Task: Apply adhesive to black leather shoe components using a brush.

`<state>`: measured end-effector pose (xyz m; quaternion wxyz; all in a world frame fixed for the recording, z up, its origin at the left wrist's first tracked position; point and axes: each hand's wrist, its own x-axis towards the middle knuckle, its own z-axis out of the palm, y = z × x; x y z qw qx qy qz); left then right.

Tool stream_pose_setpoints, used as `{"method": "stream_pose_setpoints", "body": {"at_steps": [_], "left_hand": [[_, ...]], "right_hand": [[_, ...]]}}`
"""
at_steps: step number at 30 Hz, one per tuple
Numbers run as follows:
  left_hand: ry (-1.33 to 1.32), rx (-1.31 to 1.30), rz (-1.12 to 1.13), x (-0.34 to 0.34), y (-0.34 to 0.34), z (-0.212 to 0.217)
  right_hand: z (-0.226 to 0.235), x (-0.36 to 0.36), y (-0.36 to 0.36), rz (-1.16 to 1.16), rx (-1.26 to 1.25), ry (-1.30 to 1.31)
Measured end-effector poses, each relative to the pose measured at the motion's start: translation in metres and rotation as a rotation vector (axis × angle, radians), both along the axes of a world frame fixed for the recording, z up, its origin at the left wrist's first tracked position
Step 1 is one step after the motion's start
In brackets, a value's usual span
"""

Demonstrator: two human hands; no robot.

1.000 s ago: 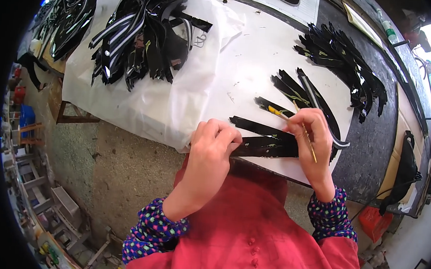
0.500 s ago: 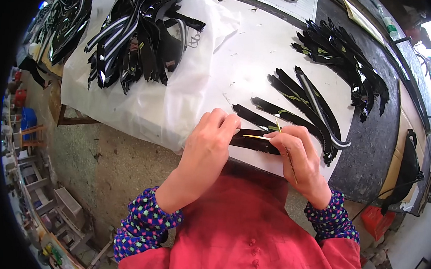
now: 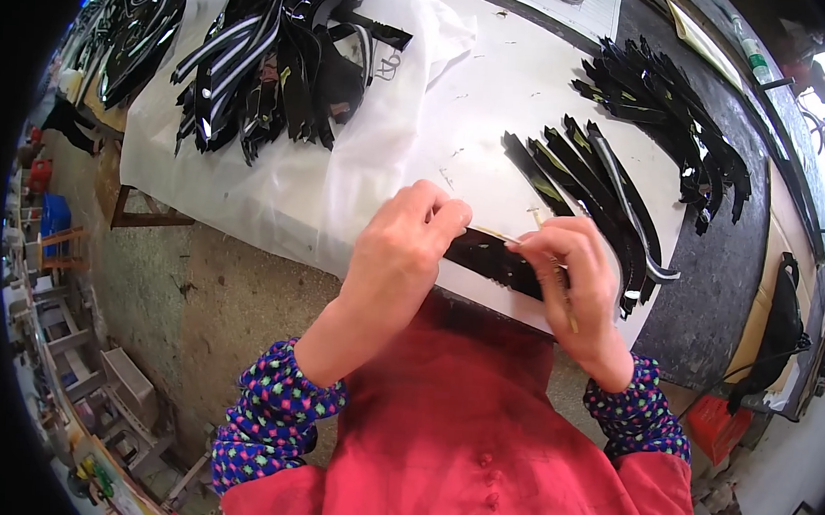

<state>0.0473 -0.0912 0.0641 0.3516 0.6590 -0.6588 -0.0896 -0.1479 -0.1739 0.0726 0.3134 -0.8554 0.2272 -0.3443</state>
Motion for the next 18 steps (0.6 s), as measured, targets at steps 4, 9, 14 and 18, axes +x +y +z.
{"method": "stream_pose_setpoints", "body": {"at_steps": [4, 9, 14, 18], "left_hand": [[-0.082, -0.063, -0.042, 0.004, -0.005, 0.002], [0.105, 0.088, -0.107, 0.004, -0.007, -0.003], [0.17, 0.148, -0.048, 0.003, -0.006, -0.008], [0.2, 0.056, 0.068, 0.01, 0.004, -0.014]], "right_hand": [[-0.011, 0.004, 0.005, -0.048, 0.038, -0.004], [-0.016, 0.007, 0.006, -0.154, -0.054, 0.006], [-0.023, 0.015, 0.002, -0.294, -0.326, 0.13], [-0.026, 0.016, 0.002, -0.358, -0.327, 0.171]]}}
